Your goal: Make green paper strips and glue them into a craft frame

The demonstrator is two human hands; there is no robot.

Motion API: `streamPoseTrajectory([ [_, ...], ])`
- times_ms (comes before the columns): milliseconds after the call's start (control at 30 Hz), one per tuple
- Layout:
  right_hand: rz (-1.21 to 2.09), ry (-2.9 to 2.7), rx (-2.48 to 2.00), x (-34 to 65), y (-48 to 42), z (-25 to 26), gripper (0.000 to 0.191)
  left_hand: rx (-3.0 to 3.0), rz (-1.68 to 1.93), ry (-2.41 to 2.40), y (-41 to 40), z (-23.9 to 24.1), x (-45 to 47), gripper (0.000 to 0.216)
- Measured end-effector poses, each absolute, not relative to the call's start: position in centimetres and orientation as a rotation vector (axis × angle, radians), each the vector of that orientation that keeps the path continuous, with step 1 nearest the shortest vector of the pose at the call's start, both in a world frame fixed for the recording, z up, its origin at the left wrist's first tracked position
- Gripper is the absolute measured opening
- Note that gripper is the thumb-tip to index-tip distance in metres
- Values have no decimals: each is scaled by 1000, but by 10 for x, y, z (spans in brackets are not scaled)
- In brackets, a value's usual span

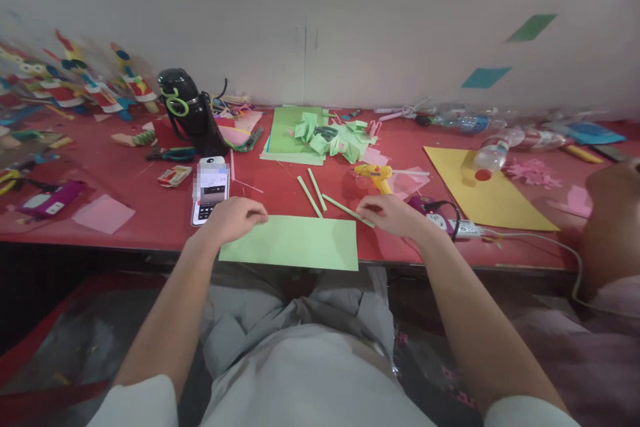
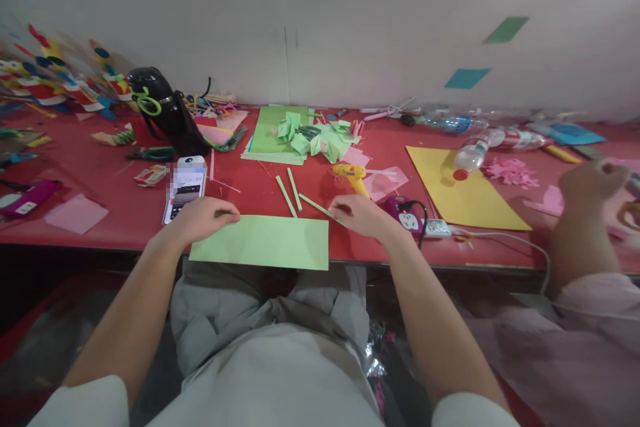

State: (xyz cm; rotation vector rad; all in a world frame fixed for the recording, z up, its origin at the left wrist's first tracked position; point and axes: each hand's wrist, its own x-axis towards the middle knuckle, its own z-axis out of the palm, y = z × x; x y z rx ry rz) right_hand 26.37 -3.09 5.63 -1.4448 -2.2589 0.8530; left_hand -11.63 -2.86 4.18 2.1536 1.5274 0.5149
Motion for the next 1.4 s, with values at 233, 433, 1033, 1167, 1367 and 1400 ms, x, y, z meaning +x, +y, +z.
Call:
streamPoseTrajectory([
  [233, 705, -2417, -1165, 209, -37, 66, 29, 2147, 486, 1518, -32, 50, -100, 15],
  [433, 834, -2465, -1123, 179, -32, 59, 20, 2166, 481, 1460, -36, 57, -88, 16],
  [1033, 813, -2283, -1357, 271, -37, 56, 14, 2107, 421, 1601, -50, 60, -113, 21],
  [1167, 746, -2121, -1338, 267, -49, 55, 21, 2084, 435, 1621, -51, 55, -110, 21],
  [1367, 906, -2058, -1243, 233, -58, 38, 26, 2131, 386, 1586, -51, 56, -106, 22],
  [1400, 918, -2053, -1224, 230, -58, 36, 25, 2162, 359, 1584, -52, 57, -104, 22],
])
